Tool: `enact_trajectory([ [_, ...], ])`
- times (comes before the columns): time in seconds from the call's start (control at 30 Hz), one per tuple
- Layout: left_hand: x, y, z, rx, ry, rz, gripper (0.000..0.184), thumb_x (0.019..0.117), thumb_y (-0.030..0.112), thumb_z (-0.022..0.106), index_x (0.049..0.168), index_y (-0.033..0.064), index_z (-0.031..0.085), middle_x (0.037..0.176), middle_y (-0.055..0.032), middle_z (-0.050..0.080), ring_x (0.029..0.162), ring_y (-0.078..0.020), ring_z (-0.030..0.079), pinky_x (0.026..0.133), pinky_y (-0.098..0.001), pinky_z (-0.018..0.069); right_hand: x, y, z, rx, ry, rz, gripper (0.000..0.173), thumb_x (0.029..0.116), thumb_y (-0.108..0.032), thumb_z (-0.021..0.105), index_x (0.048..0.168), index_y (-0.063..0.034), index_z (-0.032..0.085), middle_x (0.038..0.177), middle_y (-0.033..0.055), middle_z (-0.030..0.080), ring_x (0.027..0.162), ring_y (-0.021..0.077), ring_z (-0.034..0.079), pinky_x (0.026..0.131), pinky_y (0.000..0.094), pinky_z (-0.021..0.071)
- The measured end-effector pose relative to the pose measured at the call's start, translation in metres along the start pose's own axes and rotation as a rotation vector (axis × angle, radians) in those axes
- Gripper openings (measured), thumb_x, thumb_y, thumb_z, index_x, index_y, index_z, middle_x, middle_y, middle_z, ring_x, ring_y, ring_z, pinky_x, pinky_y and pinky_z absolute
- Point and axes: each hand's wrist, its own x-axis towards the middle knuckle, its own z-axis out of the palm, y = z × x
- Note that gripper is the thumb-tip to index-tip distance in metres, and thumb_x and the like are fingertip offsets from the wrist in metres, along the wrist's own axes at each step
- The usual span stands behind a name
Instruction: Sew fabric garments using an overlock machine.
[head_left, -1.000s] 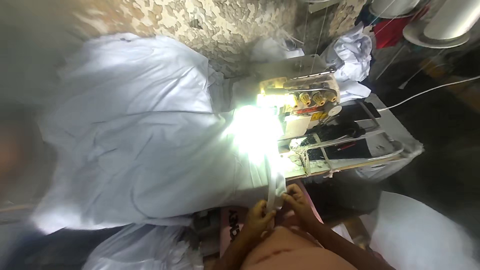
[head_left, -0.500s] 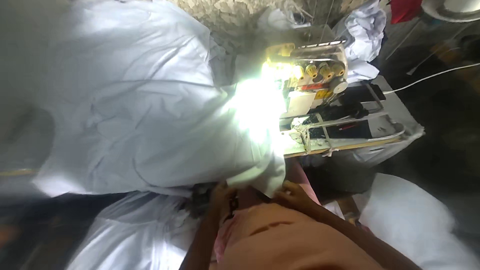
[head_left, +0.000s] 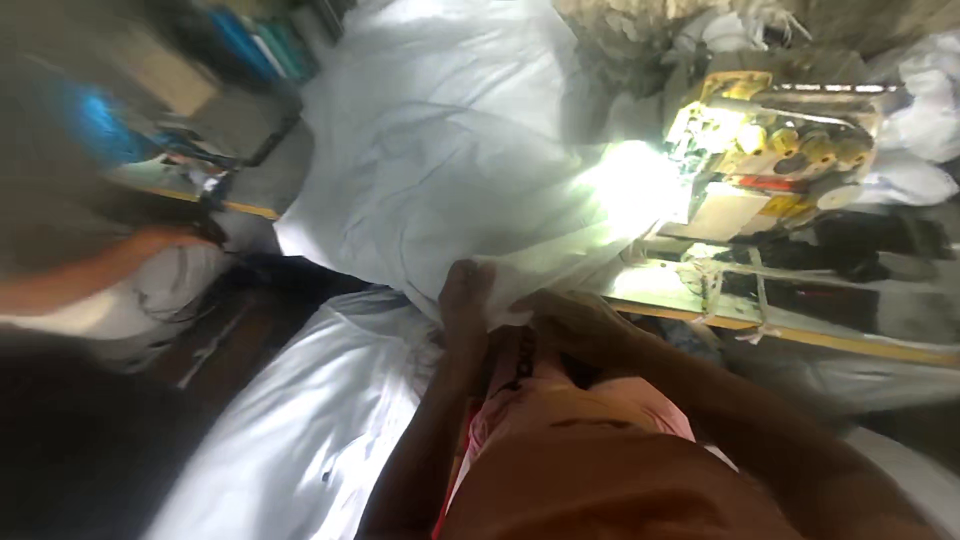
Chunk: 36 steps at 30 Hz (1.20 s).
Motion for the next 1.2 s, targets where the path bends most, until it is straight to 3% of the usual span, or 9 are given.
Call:
enact_trajectory([
  [0.07,-0.005,-0.001,-0.006,0.018,-0.051,0.016,0.014,0.1054,0.016,0.054,0.116,0.0089,0.058,0.086,0.0083,0.065,0.074,0.0046,0.062,0.069,-0.0162,0.0536,0.012,0.003,0.001,-0.093,0.041,-0.084,0.022,0.0955,-0.003,0.056,0.111,-0.0007,0.071,0.086,0.0088,0.072,0.074,0.0180,0.068,0.070,0.0343,0.0575],
  [0.13,-0.009,-0.003,-0.008,0.037,-0.058,0.023,0.019,0.1061,0.016,0.053,0.122,0.0060,0.058,0.091,0.0055,0.065,0.078,0.0031,0.062,0.073,-0.0184,0.0534,0.018,0.005,0.006,-0.176,0.109,-0.139,0.019,0.0956,-0.005,0.058,0.104,-0.0010,0.074,0.088,0.0101,0.075,0.081,0.0224,0.072,0.077,0.0362,0.0586],
  [0.23,-0.015,-0.003,-0.008,0.005,-0.064,0.047,0.015,0.1060,0.019,0.054,0.116,0.0105,0.061,0.091,0.0078,0.063,0.077,0.0040,0.060,0.071,-0.0169,0.0525,0.023,0.006,0.010,-0.298,0.211,-0.157,0.017,0.0950,-0.013,0.063,0.098,-0.0092,0.079,0.096,0.0110,0.072,0.091,0.0272,0.068,0.077,0.0383,0.0558],
  [0.33,-0.020,-0.001,-0.005,-0.036,-0.062,0.127,0.009,0.1046,0.012,0.053,0.103,0.0151,0.061,0.087,0.0129,0.065,0.078,0.0061,0.062,0.072,-0.0152,0.0532,0.032,0.003,0.006,-0.346,0.260,-0.167,0.016,0.0952,-0.020,0.065,0.095,-0.0155,0.080,0.106,0.0108,0.072,0.103,0.0296,0.065,0.088,0.0449,0.0486],
  [0.47,-0.025,0.003,-0.005,0.004,-0.023,0.151,0.015,0.1044,0.005,0.048,0.109,0.0121,0.061,0.087,0.0128,0.064,0.074,0.0084,0.059,0.068,-0.0134,0.0512,0.045,0.000,0.001,-0.214,0.307,-0.121,0.015,0.0954,-0.013,0.063,0.095,-0.0058,0.077,0.090,0.0067,0.076,0.081,0.0170,0.069,0.077,0.0326,0.0502],
  [0.57,-0.027,0.007,-0.007,-0.064,0.008,0.159,0.021,0.1053,0.005,0.049,0.114,0.0107,0.067,0.094,0.0124,0.070,0.080,0.0064,0.064,0.072,-0.0151,0.0546,0.048,-0.005,0.002,-0.133,0.310,-0.062,0.013,0.0955,-0.014,0.065,0.094,-0.0050,0.075,0.084,0.0039,0.074,0.076,0.0117,0.065,0.073,0.0265,0.0501],
  [0.73,-0.028,0.016,-0.008,-0.168,0.035,0.114,0.021,0.1057,0.008,0.050,0.106,0.0148,0.070,0.088,0.0142,0.070,0.078,0.0052,0.065,0.072,-0.0166,0.0553,0.053,-0.005,0.007,-0.046,0.292,-0.038,0.016,0.0972,-0.019,0.066,0.095,-0.0042,0.072,0.081,0.0031,0.073,0.073,0.0074,0.065,0.072,0.0260,0.0488],
  [1.2,-0.035,0.021,-0.007,-0.163,-0.049,0.256,0.025,0.1071,0.010,0.048,0.116,0.0161,0.070,0.102,0.0150,0.072,0.091,0.0049,0.067,0.081,-0.0170,0.0563,0.053,-0.009,0.001,0.061,0.280,-0.008,0.013,0.0968,-0.018,0.068,0.094,-0.0058,0.065,0.075,-0.0024,0.065,0.068,0.0016,0.058,0.071,0.0237,0.0470],
])
